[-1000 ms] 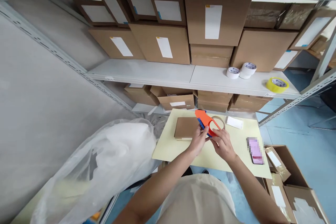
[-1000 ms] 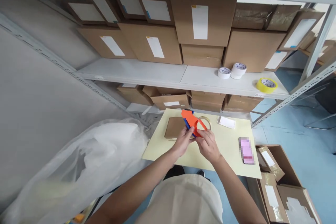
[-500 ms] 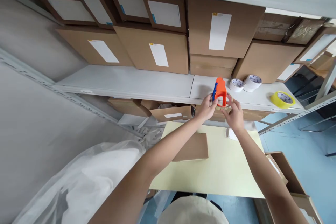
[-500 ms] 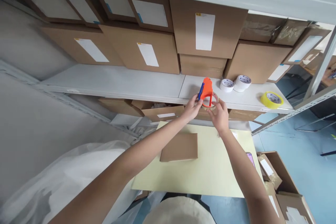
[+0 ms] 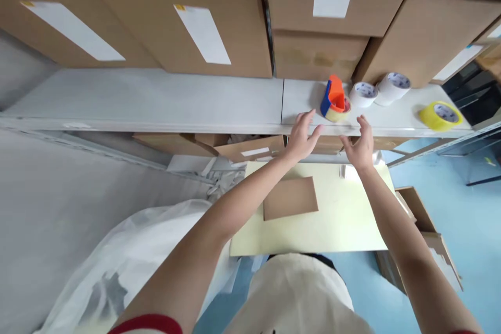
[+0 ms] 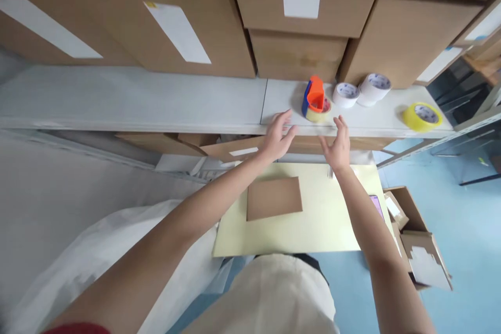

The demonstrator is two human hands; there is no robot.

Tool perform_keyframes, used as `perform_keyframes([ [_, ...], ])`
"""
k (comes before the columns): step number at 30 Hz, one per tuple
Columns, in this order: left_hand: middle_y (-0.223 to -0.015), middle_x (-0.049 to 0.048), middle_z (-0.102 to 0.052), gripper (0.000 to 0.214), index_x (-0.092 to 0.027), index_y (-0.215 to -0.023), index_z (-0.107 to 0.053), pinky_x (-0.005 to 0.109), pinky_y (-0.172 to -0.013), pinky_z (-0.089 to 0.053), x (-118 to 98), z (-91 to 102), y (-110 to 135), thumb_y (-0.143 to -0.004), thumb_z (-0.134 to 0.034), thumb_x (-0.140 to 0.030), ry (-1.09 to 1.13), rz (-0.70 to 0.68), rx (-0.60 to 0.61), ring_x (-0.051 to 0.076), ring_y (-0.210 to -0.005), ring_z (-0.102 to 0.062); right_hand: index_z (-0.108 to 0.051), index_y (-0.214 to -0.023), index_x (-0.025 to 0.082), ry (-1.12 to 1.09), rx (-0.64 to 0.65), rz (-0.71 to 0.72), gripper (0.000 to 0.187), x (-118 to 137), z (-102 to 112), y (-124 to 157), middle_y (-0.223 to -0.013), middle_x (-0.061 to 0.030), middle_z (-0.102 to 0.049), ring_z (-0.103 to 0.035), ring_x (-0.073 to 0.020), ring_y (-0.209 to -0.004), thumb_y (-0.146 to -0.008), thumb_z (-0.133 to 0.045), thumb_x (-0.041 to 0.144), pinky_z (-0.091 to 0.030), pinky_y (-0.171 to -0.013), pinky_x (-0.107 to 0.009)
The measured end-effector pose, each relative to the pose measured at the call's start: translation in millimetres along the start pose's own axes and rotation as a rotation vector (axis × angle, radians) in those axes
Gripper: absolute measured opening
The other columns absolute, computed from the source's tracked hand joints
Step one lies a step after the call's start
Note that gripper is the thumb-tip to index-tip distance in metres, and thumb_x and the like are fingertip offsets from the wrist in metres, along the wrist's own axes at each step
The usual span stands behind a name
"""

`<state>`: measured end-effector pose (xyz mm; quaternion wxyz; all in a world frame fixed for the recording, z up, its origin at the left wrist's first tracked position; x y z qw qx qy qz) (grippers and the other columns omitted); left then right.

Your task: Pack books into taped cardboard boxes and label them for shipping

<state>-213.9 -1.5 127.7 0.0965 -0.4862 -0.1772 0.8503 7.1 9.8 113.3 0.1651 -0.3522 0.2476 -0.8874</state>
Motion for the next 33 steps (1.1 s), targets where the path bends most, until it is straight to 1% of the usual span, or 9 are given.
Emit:
perform_keyframes([
  [2,-0.138,0.0147,-0.048,0.058,-0.022,-0.140,-0.042,0.040,-0.102,-0.044,22,23.3,81,-0.094,-0.040,-0.056,-0.016,0.033,-0.024,0.025,-0.123,-0.052,-0.041,-0.140,0.020,-0.026,0.077,-0.106,0.056,-13,3,70,-0.140,-0.0188,-0.051,-0.048,-0.0325,-0.132,-0.091,-0.054,0.043,-0.039,-0.109,-0.057],
  [6,-0.136,0.0185,-0.046,0.075,-0.019,-0.140,-0.037,0.048,-0.101,-0.045,86,48.2,250,-0.082,-0.052,-0.064,-0.090,0.422,-0.063,0.033,-0.129,-0.048,-0.045,-0.137,0.019,-0.148,0.530,-0.345,0.056,-37,-17,219,-0.128,-0.0192,-0.062,-0.067,-0.0322,-0.109,-0.089,-0.056,0.045,-0.056,-0.090,-0.054],
  [8,-0.141,0.0194,-0.043,0.086,-0.019,-0.144,-0.031,0.052,-0.102,-0.044,114,43.0,304,-0.075,-0.063,-0.061,-0.081,0.601,0.000,0.035,-0.130,-0.048,-0.043,-0.141,0.023,-0.174,0.667,-0.388,0.060,-42,-34,264,-0.133,-0.0181,-0.060,-0.066,-0.0328,-0.113,-0.087,-0.059,0.044,-0.056,-0.089,-0.054],
  [10,-0.148,0.0208,-0.039,0.097,-0.019,-0.146,-0.028,0.053,-0.105,-0.042,131,31.9,329,-0.068,-0.073,-0.055,-0.065,0.706,0.055,0.037,-0.136,-0.044,-0.039,-0.144,0.023,-0.181,0.747,-0.381,0.066,-42,-51,281,-0.137,-0.0182,-0.058,-0.063,-0.0326,-0.119,-0.086,-0.062,0.041,-0.054,-0.092,-0.052],
  [14,-0.145,0.0198,-0.047,0.091,-0.016,-0.144,-0.032,0.046,-0.109,-0.041,139,7.5,325,-0.068,-0.074,-0.044,0.010,0.760,0.115,0.030,-0.136,-0.046,-0.036,-0.147,0.020,-0.151,0.843,-0.347,0.065,-33,-82,269,-0.128,-0.0178,-0.065,-0.066,-0.0317,-0.114,-0.087,-0.060,0.030,-0.055,-0.090,-0.049],
  [17,-0.133,0.0159,-0.060,0.077,-0.016,-0.139,-0.040,0.042,-0.103,-0.047,131,-2.8,314,-0.072,-0.069,-0.040,0.075,0.772,0.069,0.026,-0.124,-0.058,-0.038,-0.145,0.020,-0.115,0.849,-0.367,0.058,-26,-88,253,-0.112,-0.0132,-0.072,-0.071,-0.0285,-0.098,-0.089,-0.052,0.025,-0.056,-0.083,-0.044],
  [23,-0.100,0.0102,-0.066,0.049,-0.016,-0.114,-0.062,0.034,-0.074,-0.056,91,-0.5,296,-0.075,-0.065,-0.045,-0.051,0.742,0.014,0.023,-0.090,-0.066,-0.061,-0.114,0.017,-0.065,0.791,-0.370,0.034,-14,-39,225,-0.095,-0.0105,-0.072,-0.069,-0.0219,-0.077,-0.094,-0.042,0.036,-0.053,-0.069,-0.031],
  [27,-0.078,0.0064,-0.062,0.042,-0.017,-0.093,-0.069,0.031,-0.072,-0.051,65,-5.8,278,-0.084,-0.052,-0.054,-0.208,0.707,0.100,0.022,-0.077,-0.063,-0.064,-0.083,0.020,0.099,0.749,-0.425,0.046,-14,-1,220,-0.077,-0.0095,-0.070,-0.066,-0.0230,-0.072,-0.097,-0.032,0.050,-0.046,-0.063,-0.028],
  [33,-0.073,0.0081,-0.067,0.048,-0.017,-0.074,-0.069,0.028,-0.066,-0.044,62,-38.6,277,-0.091,-0.042,-0.053,-0.203,0.887,0.252,0.024,-0.080,-0.066,-0.061,-0.067,0.021,0.259,0.780,-0.567,0.050,-30,2,233,-0.071,-0.0107,-0.069,-0.063,-0.0231,-0.068,-0.097,-0.033,0.050,-0.042,-0.061,-0.029],
])
Point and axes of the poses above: each hand's wrist, its own y-axis away from the middle knuckle, its own z-axis out of the back of the hand, x = y × z, the point moved 2 cm from there along -y, towards the middle knuckle
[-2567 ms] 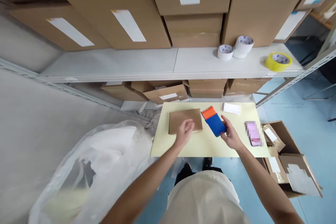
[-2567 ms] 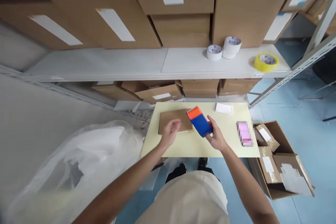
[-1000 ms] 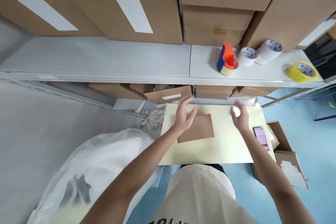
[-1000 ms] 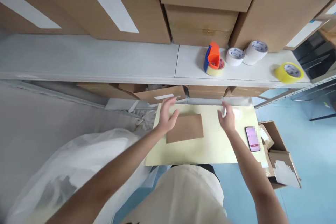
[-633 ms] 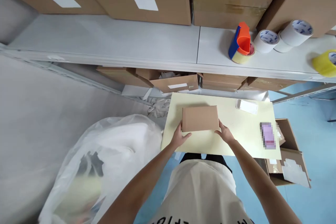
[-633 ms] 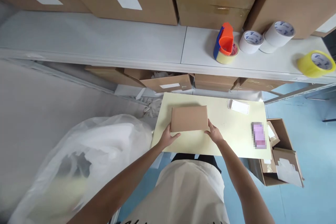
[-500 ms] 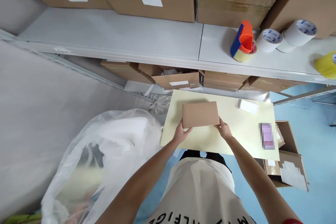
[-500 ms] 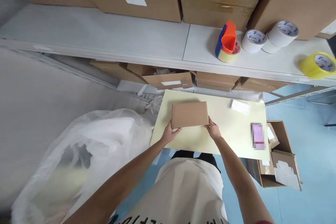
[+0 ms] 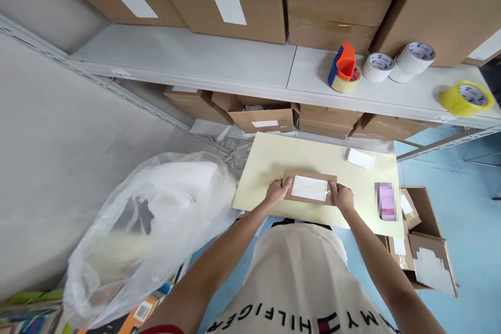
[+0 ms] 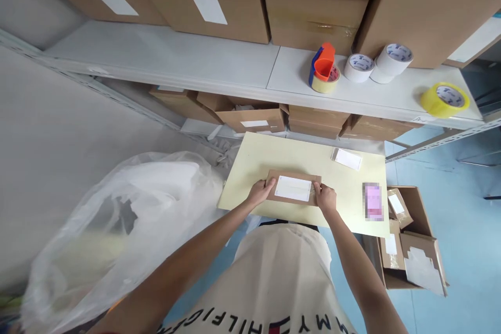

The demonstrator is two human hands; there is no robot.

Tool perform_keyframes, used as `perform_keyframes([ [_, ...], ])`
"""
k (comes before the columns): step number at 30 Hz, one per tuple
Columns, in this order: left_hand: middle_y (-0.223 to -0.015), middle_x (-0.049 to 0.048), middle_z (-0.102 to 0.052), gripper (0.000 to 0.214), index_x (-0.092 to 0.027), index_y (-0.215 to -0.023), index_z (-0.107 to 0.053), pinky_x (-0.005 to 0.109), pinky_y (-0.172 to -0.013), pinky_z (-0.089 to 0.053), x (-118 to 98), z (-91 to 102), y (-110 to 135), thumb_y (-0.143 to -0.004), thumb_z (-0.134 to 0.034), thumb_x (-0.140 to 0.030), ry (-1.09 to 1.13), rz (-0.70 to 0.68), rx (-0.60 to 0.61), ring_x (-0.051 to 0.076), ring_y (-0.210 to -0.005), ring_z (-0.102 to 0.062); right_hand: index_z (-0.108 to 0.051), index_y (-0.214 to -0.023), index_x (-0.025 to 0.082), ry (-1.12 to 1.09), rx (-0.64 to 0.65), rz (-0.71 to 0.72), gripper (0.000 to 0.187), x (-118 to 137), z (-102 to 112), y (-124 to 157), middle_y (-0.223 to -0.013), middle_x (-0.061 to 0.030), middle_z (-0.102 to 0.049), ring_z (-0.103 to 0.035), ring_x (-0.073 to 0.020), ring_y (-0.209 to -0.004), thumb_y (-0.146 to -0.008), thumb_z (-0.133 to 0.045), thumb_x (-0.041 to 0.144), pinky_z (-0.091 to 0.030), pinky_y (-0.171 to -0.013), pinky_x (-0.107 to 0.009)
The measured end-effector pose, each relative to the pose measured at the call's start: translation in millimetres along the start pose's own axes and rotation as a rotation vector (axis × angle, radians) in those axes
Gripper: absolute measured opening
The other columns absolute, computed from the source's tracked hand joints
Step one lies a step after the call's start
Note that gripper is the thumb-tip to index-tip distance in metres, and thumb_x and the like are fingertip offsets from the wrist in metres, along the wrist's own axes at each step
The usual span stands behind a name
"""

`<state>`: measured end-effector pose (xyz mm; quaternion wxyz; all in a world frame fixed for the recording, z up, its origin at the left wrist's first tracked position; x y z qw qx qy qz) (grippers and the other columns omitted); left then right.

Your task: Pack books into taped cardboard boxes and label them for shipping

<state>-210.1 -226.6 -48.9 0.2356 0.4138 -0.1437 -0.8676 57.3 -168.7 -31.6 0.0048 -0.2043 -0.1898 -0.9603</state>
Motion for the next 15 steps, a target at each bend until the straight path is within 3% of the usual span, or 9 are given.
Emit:
perform_keyframes([
  [4,-0.083,0.0087,-0.070,0.046,-0.017,-0.082,-0.070,0.029,-0.072,-0.046,7,-12.0,-1,-0.095,-0.038,-0.048,0.022,-0.013,-0.008,0.024,-0.086,-0.066,-0.067,-0.093,0.019,-0.170,0.010,0.075,0.043,-12,-11,-4,-0.084,-0.0088,-0.067,-0.064,-0.0214,-0.076,-0.093,-0.039,0.052,-0.048,-0.068,-0.030],
  [8,-0.089,0.0089,-0.071,0.043,-0.016,-0.093,-0.070,0.030,-0.077,-0.048,18,-14.1,3,-0.095,-0.040,-0.047,0.043,-0.028,-0.010,0.023,-0.088,-0.066,-0.060,-0.123,0.018,-0.432,0.093,0.103,0.057,-31,-21,-2,-0.100,-0.0097,-0.065,-0.065,-0.0206,-0.081,-0.087,-0.046,0.061,-0.055,-0.076,-0.034],
  [12,-0.111,0.0127,-0.067,0.046,-0.014,-0.122,-0.060,0.031,-0.079,-0.052,23,-13.1,5,-0.091,-0.051,-0.047,0.103,-0.011,-0.093,0.020,-0.089,-0.066,-0.052,-0.135,0.018,-0.558,0.166,0.074,0.071,-42,-29,-1,-0.111,-0.0117,-0.063,-0.066,-0.0208,-0.080,-0.083,-0.050,0.067,-0.058,-0.073,-0.037],
  [15,-0.123,0.0174,-0.060,0.057,-0.013,-0.132,-0.052,0.035,-0.081,-0.055,22,-9.1,4,-0.085,-0.060,-0.044,0.128,-0.031,-0.184,0.021,-0.092,-0.067,-0.051,-0.137,0.020,-0.588,0.215,0.103,0.069,-47,-32,0,-0.114,-0.0121,-0.063,-0.067,-0.0203,-0.079,-0.086,-0.048,0.066,-0.058,-0.075,-0.039],
])
Point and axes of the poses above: each hand's wrist, its own y-axis away from the middle knuckle, its own z-axis out of the back of the hand, x = y × z, the point moved 2 cm from there along -y, towards the middle knuckle
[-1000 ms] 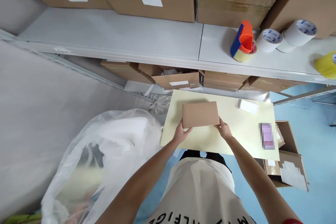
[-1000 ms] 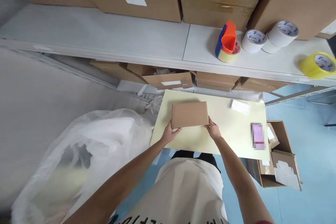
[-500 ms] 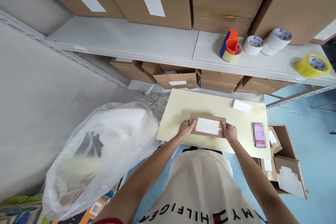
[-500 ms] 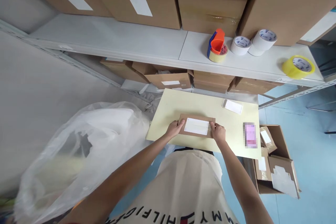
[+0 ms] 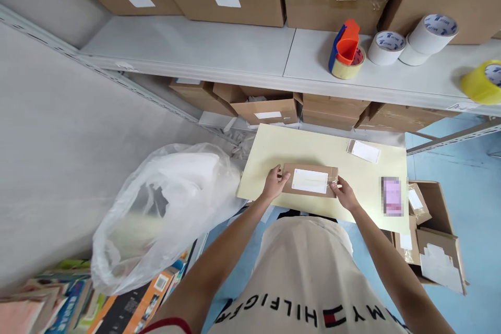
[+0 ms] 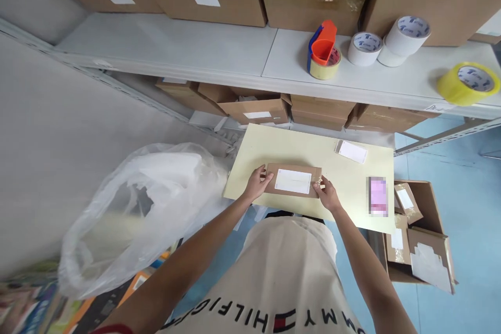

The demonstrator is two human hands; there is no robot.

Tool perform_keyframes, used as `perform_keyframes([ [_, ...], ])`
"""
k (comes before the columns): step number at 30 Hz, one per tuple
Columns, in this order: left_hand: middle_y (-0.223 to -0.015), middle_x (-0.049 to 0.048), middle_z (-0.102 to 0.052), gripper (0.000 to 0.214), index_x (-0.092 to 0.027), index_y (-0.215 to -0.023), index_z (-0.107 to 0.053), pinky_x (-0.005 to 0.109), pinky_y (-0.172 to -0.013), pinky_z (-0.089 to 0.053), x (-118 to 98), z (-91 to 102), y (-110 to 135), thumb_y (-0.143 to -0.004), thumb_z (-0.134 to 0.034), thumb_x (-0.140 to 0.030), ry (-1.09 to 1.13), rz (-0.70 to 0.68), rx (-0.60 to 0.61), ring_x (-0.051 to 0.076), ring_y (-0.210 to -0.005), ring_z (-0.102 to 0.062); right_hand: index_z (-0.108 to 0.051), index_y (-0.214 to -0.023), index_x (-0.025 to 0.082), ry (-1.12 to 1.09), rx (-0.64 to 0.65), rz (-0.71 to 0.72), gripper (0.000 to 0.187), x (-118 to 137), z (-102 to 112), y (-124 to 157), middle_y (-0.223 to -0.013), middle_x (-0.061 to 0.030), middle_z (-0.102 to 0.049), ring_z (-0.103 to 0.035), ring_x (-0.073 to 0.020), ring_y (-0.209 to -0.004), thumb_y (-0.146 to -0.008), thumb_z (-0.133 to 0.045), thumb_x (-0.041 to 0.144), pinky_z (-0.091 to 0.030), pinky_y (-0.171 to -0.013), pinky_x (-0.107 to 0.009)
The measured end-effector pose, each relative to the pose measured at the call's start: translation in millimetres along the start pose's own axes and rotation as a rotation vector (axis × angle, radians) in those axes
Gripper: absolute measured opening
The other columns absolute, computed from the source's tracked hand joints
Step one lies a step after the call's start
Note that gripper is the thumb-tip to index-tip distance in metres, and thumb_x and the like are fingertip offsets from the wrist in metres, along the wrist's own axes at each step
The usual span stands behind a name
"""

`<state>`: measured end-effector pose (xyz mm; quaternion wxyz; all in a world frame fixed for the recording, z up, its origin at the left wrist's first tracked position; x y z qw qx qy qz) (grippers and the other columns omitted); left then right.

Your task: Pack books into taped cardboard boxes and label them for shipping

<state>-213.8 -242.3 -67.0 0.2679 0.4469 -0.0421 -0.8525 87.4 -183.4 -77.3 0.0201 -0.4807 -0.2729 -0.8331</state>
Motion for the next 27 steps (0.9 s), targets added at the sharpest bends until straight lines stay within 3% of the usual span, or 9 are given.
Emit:
perform_keyframes([
  [3,-0.128,0.0179,-0.056,0.057,-0.014,-0.133,-0.050,0.039,-0.087,-0.055,-7,6.8,-4,-0.083,-0.061,-0.040,-0.062,-0.072,-0.033,0.026,-0.106,-0.064,-0.055,-0.135,0.021,0.037,-0.043,0.076,0.062,-11,12,0,-0.119,-0.0138,-0.065,-0.068,-0.0241,-0.093,-0.091,-0.042,0.063,-0.057,-0.085,-0.043],
  [6,-0.130,0.0177,-0.056,0.055,-0.015,-0.132,-0.051,0.044,-0.093,-0.053,-18,14.9,-14,-0.084,-0.058,-0.040,-0.151,-0.147,-0.032,0.029,-0.116,-0.060,-0.063,-0.125,0.018,0.199,-0.205,0.132,0.055,-30,42,-12,-0.120,-0.0171,-0.066,-0.066,-0.0301,-0.107,-0.092,-0.044,0.057,-0.055,-0.091,-0.049],
  [9,-0.133,0.0168,-0.055,0.053,-0.017,-0.131,-0.051,0.046,-0.099,-0.051,-41,16.3,-30,-0.085,-0.058,-0.042,-0.228,-0.242,-0.009,0.031,-0.125,-0.055,-0.067,-0.118,0.017,0.424,-0.313,0.207,0.039,-41,81,-46,-0.118,-0.0182,-0.068,-0.067,-0.0328,-0.106,-0.091,-0.051,0.040,-0.054,-0.092,-0.053],
  [11,-0.134,0.0156,-0.055,0.051,-0.018,-0.131,-0.052,0.045,-0.100,-0.050,-63,8.5,-44,-0.085,-0.057,-0.042,-0.261,-0.305,0.018,0.030,-0.127,-0.053,-0.065,-0.121,0.017,0.553,-0.309,0.259,0.035,-41,103,-77,-0.122,-0.0182,-0.067,-0.064,-0.0328,-0.113,-0.089,-0.053,0.026,-0.052,-0.096,-0.053],
  [14,-0.133,0.0133,-0.057,0.046,-0.019,-0.128,-0.053,0.044,-0.103,-0.049,-105,-20.6,-66,-0.087,-0.057,-0.039,-0.299,-0.408,0.106,0.028,-0.125,-0.054,-0.058,-0.126,0.011,0.743,-0.254,0.248,0.042,-39,125,-121,-0.136,-0.0220,-0.058,-0.052,-0.0348,-0.129,-0.084,-0.058,0.015,-0.047,-0.102,-0.052],
  [17,-0.128,0.0115,-0.060,0.040,-0.019,-0.122,-0.058,0.042,-0.108,-0.045,-142,-63.3,-84,-0.085,-0.060,-0.034,-0.347,-0.465,0.260,0.026,-0.122,-0.057,-0.055,-0.127,0.011,0.855,-0.211,0.190,0.043,-44,128,-144,-0.139,-0.0211,-0.055,-0.051,-0.0330,-0.129,-0.084,-0.060,0.013,-0.047,-0.101,-0.048],
  [22,-0.130,0.0123,-0.061,0.042,-0.017,-0.122,-0.061,0.037,-0.107,-0.044,-174,-124.5,-103,-0.085,-0.063,-0.037,-0.397,-0.336,0.537,0.026,-0.123,-0.058,-0.057,-0.122,0.016,0.936,-0.170,0.212,0.032,-58,120,-134,-0.132,-0.0168,-0.059,-0.056,-0.0274,-0.119,-0.090,-0.054,0.018,-0.054,-0.088,-0.039],
  [27,-0.130,0.0118,-0.064,0.042,-0.017,-0.120,-0.061,0.035,-0.098,-0.050,-184,-163.3,-110,-0.084,-0.065,-0.039,-0.348,-0.197,0.707,0.025,-0.113,-0.063,-0.060,-0.121,0.009,0.965,-0.131,0.345,0.034,-60,117,-122,-0.125,-0.0224,-0.062,-0.056,-0.0314,-0.118,-0.092,-0.042,0.010,-0.053,-0.088,-0.043],
])
Point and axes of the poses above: each hand's wrist, its own y-axis away from the middle knuckle, its own z-axis out of the back of the hand, x = y × z, the point moved 2 cm from there along -y, towards the middle knuckle
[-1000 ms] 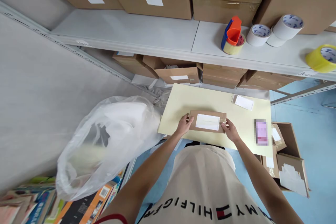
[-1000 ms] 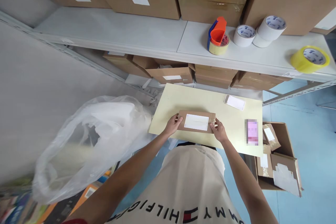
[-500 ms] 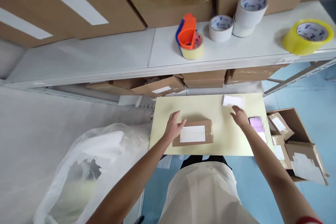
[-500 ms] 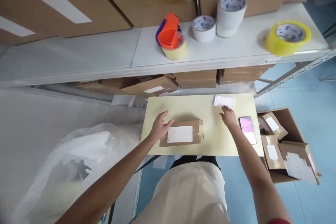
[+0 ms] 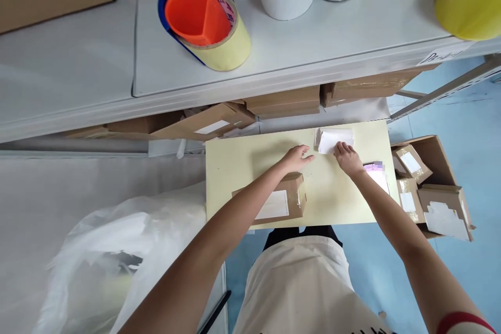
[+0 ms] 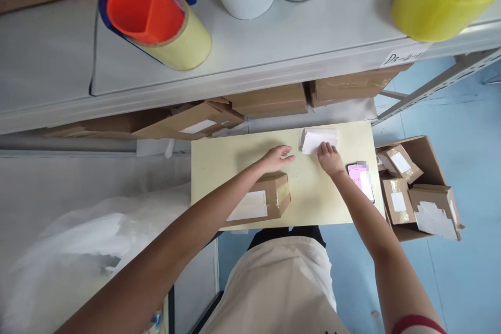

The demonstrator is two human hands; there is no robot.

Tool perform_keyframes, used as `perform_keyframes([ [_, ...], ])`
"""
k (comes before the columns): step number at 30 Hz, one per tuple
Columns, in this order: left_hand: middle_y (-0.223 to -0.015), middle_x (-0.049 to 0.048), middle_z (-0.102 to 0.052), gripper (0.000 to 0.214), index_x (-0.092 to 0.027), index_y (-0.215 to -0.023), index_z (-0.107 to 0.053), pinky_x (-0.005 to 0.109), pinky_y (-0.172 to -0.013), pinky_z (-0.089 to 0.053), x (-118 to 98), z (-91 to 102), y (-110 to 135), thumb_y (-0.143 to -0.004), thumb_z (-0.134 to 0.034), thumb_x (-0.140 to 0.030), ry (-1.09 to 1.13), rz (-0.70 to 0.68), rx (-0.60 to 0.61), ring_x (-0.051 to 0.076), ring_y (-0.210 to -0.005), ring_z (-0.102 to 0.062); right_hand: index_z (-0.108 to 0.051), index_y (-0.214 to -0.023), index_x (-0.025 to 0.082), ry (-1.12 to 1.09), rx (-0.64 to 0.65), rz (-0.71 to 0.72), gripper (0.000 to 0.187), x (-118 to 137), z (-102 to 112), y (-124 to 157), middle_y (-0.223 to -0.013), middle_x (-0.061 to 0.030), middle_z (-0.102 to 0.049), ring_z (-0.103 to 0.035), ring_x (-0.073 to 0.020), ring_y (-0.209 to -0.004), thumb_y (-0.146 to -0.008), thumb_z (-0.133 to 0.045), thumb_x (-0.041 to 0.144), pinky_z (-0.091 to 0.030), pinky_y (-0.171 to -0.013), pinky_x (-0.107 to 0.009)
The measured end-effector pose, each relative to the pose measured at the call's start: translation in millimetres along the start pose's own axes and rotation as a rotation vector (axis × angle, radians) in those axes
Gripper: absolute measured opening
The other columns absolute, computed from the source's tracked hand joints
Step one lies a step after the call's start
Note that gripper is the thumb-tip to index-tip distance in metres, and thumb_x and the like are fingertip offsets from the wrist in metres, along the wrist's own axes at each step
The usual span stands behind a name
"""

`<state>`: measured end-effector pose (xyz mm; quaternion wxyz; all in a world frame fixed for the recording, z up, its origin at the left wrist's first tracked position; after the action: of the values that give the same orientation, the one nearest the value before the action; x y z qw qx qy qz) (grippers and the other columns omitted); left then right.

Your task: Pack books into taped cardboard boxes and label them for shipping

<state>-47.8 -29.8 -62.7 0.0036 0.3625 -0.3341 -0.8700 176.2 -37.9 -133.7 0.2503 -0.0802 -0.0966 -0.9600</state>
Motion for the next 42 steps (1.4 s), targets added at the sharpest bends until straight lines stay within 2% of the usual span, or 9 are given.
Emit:
perform_keyframes([
  [10,-0.116,0.0128,-0.070,0.030,-0.016,-0.104,-0.066,0.033,-0.090,-0.051,-15,-3.0,-20,-0.086,-0.062,-0.039,0.275,0.065,-0.083,0.022,-0.102,-0.067,-0.069,-0.091,0.014,-0.116,-0.085,-0.078,0.029,-14,20,7,-0.078,-0.0121,-0.073,-0.065,-0.0192,-0.065,-0.093,-0.040,0.014,-0.041,-0.052,-0.027],
  [16,-0.096,0.0079,-0.073,0.033,-0.016,-0.095,-0.066,0.026,-0.067,-0.051,-49,4.0,-13,-0.084,-0.060,-0.046,0.606,0.128,0.028,0.016,-0.079,-0.068,-0.068,-0.086,0.020,-0.293,-0.293,-0.041,0.033,4,51,18,-0.095,-0.0123,-0.075,-0.070,-0.0223,-0.092,-0.100,-0.038,0.026,-0.052,-0.078,-0.033],
  [20,-0.070,0.0011,-0.066,0.014,-0.016,-0.073,-0.061,0.025,-0.062,-0.046,-56,17.8,1,-0.077,-0.064,-0.029,0.391,-0.055,-0.174,0.013,-0.064,-0.060,-0.067,-0.101,0.022,-0.435,-0.320,0.004,0.028,21,75,25,-0.121,-0.0143,-0.068,-0.058,-0.0304,-0.123,-0.094,-0.053,0.045,-0.042,-0.106,-0.048],
  [24,-0.069,-0.0001,-0.062,0.016,-0.018,-0.073,-0.058,0.025,-0.063,-0.045,-38,45.9,26,-0.081,-0.057,-0.031,0.203,-0.221,-0.277,0.014,-0.065,-0.057,-0.057,-0.127,0.020,-0.632,-0.282,-0.027,0.067,12,94,17,-0.147,-0.0179,-0.048,-0.036,-0.0372,-0.142,-0.078,-0.065,0.065,-0.037,-0.110,-0.058],
  [28,-0.085,0.0052,-0.068,0.017,-0.019,-0.089,-0.062,0.032,-0.075,-0.050,-19,73.0,46,-0.087,-0.050,-0.031,0.095,-0.149,-0.378,0.020,-0.080,-0.063,-0.071,-0.095,0.023,-0.808,-0.058,0.157,0.039,9,98,-2,-0.130,-0.0137,-0.063,-0.050,-0.0327,-0.132,-0.089,-0.056,0.059,-0.037,-0.107,-0.058],
  [31,-0.122,0.0118,-0.064,0.033,-0.020,-0.116,-0.060,0.045,-0.102,-0.041,-29,79.3,56,-0.085,-0.057,-0.031,-0.138,-0.177,-0.555,0.030,-0.119,-0.055,-0.071,-0.084,0.024,-0.807,-0.013,0.226,0.036,17,100,-11,-0.121,-0.0118,-0.067,-0.057,-0.0293,-0.122,-0.095,-0.050,0.050,-0.033,-0.108,-0.059],
  [34,-0.142,0.0114,-0.052,0.050,-0.024,-0.131,-0.056,0.053,-0.114,-0.023,-57,64.8,55,-0.083,-0.065,-0.036,-0.327,-0.422,-0.346,0.036,-0.141,-0.033,-0.072,-0.086,0.024,-0.764,0.001,0.293,0.033,26,108,-14,-0.113,-0.0106,-0.069,-0.063,-0.0265,-0.111,-0.096,-0.050,0.047,-0.032,-0.107,-0.056],
  [36,-0.135,0.0087,-0.058,0.038,-0.029,-0.126,-0.061,0.055,-0.115,-0.016,-73,52.2,50,-0.088,-0.060,-0.035,-0.358,-0.566,-0.131,0.034,-0.139,-0.037,-0.071,-0.084,0.023,-0.726,0.010,0.340,0.033,28,115,-14,-0.101,-0.0090,-0.071,-0.065,-0.0237,-0.098,-0.097,-0.048,0.044,-0.034,-0.104,-0.052],
  [42,-0.096,0.0040,-0.069,0.020,-0.025,-0.090,-0.073,0.052,-0.113,-0.013,-82,41.8,27,-0.092,-0.053,-0.028,-0.318,-0.538,-0.018,0.024,-0.107,-0.058,-0.070,-0.090,0.023,-0.655,-0.041,0.326,0.032,18,120,-12,-0.085,-0.0067,-0.072,-0.062,-0.0219,-0.081,-0.099,-0.045,0.041,-0.039,-0.088,-0.041],
])
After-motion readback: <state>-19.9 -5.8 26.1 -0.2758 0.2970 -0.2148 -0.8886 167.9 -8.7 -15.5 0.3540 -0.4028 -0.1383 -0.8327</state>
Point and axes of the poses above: each hand's wrist, its own y-axis away from the middle knuckle, its own z-axis out of the back of the hand, x = y × z, the point moved 2 cm from there along -y, towards the middle knuckle
